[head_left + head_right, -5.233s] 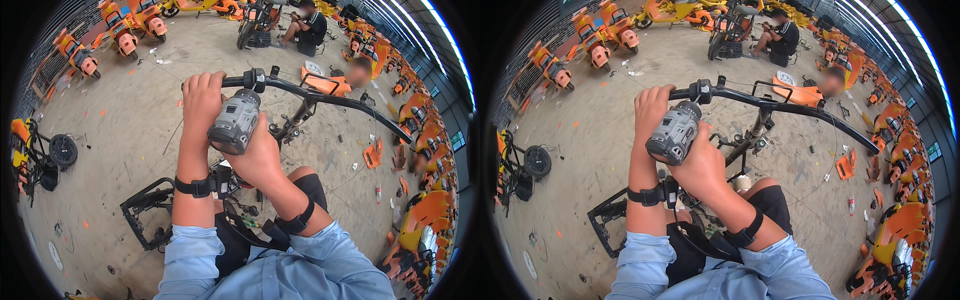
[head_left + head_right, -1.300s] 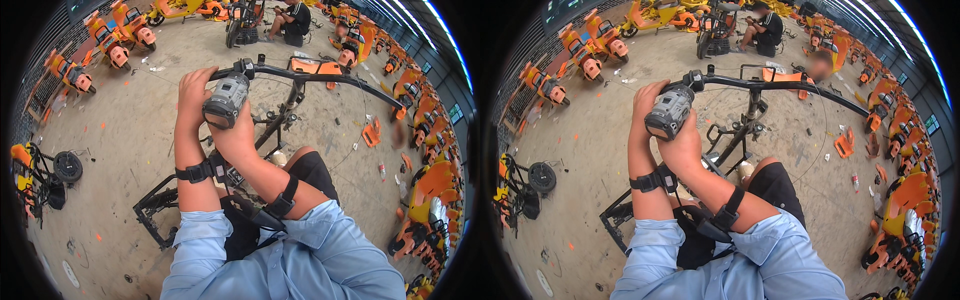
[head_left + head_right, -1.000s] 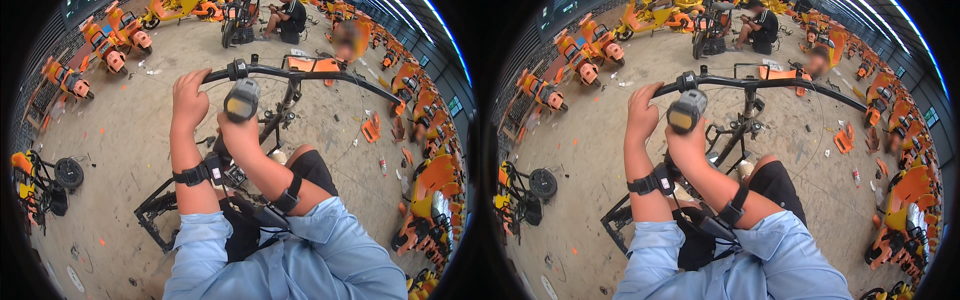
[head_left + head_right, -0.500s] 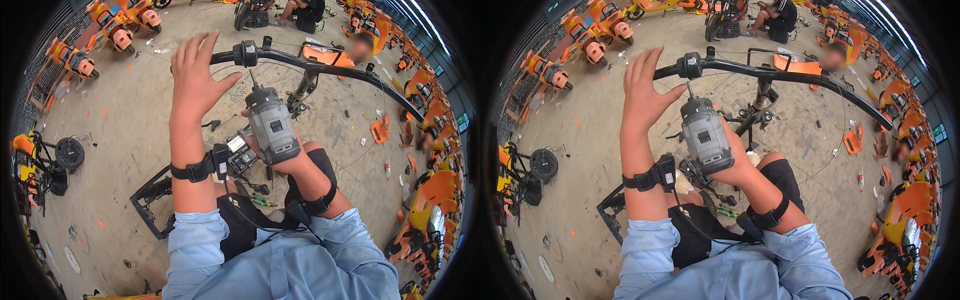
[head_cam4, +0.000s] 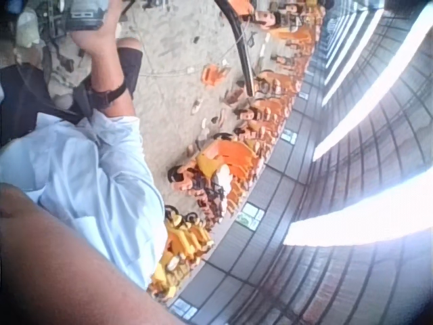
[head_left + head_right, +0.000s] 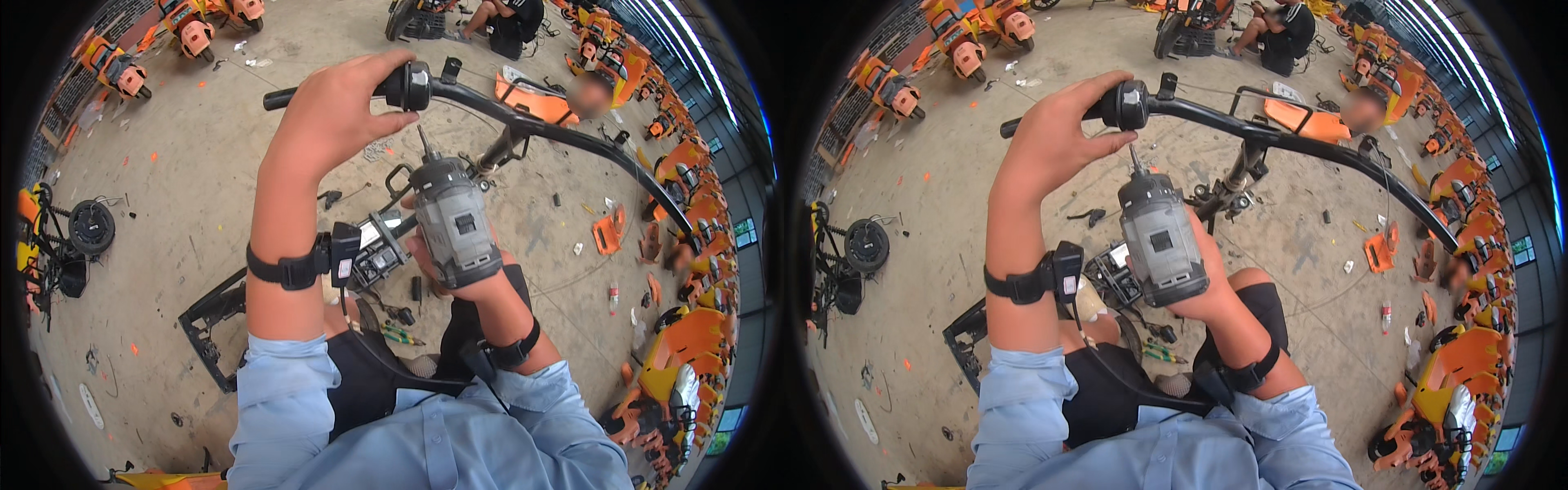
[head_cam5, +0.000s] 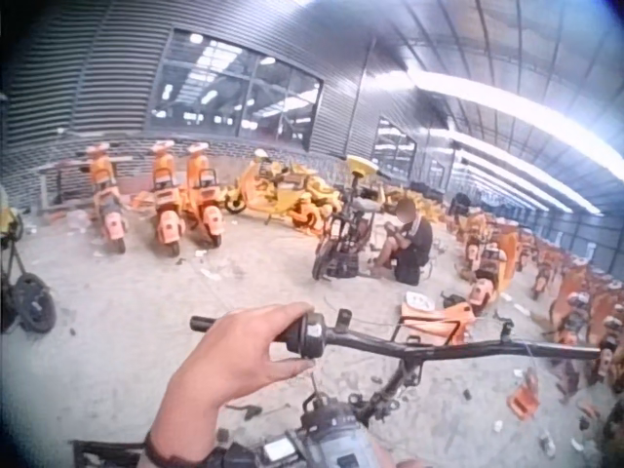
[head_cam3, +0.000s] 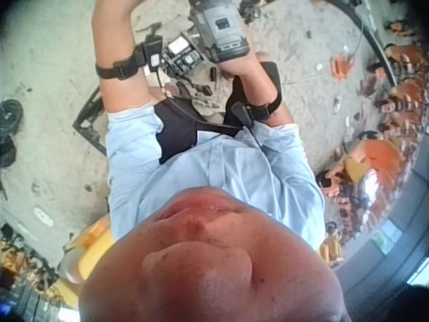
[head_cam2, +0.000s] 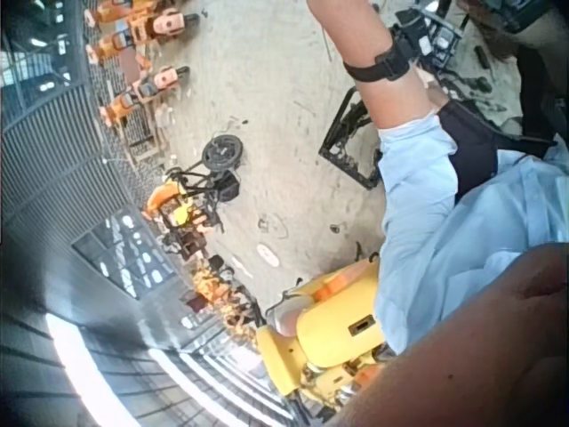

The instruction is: The person uses a power drill to secure components onto the handlebar and frame of an electric scooter while sitting on the floor in a large assembly area.

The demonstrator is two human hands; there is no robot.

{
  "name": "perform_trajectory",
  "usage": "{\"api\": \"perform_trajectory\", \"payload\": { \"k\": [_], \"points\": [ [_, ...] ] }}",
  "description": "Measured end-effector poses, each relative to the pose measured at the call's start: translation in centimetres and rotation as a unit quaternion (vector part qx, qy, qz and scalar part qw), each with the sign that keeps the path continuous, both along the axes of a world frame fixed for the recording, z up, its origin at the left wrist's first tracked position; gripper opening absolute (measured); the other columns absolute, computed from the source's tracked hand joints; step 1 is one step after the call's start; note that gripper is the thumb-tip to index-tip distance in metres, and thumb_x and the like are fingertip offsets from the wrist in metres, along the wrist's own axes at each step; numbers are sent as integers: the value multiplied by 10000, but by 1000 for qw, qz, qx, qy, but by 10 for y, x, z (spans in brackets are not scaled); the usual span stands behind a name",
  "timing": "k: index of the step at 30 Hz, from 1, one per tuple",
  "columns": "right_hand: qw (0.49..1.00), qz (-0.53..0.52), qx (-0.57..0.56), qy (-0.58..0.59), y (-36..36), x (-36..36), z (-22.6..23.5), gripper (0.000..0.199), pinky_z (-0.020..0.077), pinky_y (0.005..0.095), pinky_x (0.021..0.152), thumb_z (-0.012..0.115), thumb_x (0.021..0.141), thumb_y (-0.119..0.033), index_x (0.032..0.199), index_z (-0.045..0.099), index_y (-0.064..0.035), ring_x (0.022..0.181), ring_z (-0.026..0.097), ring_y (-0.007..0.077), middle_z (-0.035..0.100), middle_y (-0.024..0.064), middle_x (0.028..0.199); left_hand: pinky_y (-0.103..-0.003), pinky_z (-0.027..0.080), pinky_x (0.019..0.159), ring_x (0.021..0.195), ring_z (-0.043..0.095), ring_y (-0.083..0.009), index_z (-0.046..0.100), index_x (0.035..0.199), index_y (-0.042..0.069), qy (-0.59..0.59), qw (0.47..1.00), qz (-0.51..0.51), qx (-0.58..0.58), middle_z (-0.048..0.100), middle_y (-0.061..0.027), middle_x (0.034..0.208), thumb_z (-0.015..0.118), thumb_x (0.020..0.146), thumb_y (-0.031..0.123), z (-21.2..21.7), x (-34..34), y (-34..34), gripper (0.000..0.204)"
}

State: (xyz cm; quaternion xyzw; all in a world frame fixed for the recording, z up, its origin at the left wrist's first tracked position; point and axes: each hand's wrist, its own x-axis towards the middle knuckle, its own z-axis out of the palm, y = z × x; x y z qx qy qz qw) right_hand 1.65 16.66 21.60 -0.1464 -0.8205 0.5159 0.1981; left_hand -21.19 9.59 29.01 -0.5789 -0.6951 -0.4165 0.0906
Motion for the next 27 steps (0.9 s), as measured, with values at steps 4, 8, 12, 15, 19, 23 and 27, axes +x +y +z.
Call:
{"api": "perform_trajectory", "payload": {
  "k": [4, 8, 12, 15, 19, 23, 27],
  "points": [
    [943, 58, -323, 59, 2, -6, -19, 688, 566, 347, 903, 726, 835, 45, 1434, 413, -80, 1035, 649, 191, 609, 97, 1237, -349, 529, 902, 999, 697, -235, 615, 1324, 114, -34, 999, -17, 2, 720, -111, 1130, 852, 733, 177, 0, -3, -3, 640],
    [991, 59, -107, 52, -4, -20, -13, 595, 528, 322, 785, 679, 854, 75, 1383, 456, -81, 907, 611, 155, 595, 60, 1074, -344, 524, 901, 995, 688, -230, 617, 1314, 108, -18, 1000, -11, 1, 718, -117, 1117, 849, 731, 180, -3, -6, -1, 632],
    [996, 6, -37, 75, -5, -22, -15, 495, 476, 277, 697, 713, 850, -9, 1309, 536, -63, 802, 585, 116, 602, 23, 930, -347, 519, 909, 1000, 681, -235, 618, 1312, 106, -15, 1000, -15, 6, 715, -122, 1099, 830, 725, 172, -2, -5, 2, 627],
    [999, -15, 23, 45, 4, -24, -18, 699, 528, 315, 881, 807, 765, -57, 1372, 460, -38, 995, 663, 184, 671, 90, 1136, -346, 518, 910, 1001, 679, -238, 620, 1308, 102, -26, 999, -21, 7, 712, -121, 1104, 808, 718, 145, 0, -5, 0, 622],
    [995, -38, 75, 59, 3, -27, -6, 671, 525, 318, 880, 800, 761, -64, 1352, 485, -29, 976, 674, 193, 692, 87, 1101, -340, 518, 910, 998, 679, -237, 622, 1305, 95, -35, 999, -26, 12, 709, -121, 1116, 791, 710, 121, -2, -7, 1, 618],
    [996, -37, 11, 83, 5, -29, -13, 604, 528, 321, 886, 777, 779, -53, 1332, 536, -28, 988, 675, 186, 698, 85, 1128, -338, 517, 909, 994, 677, -235, 622, 1307, 107, -42, 998, -34, 21, 708, -112, 1122, 789, 714, 123, -4, -6, 4, 616],
    [993, 27, -40, 107, 9, -19, 9, 392, 501, 274, 760, 638, 841, 51, 1221, 620, -43, 872, 589, 85, 671, 54, 1112, -348, 518, 905, 994, 674, -243, 623, 1304, 118, -28, 999, -26, 16, 707, -109, 1124, 786, 723, 127, -5, -7, 2, 605]
  ]
}}
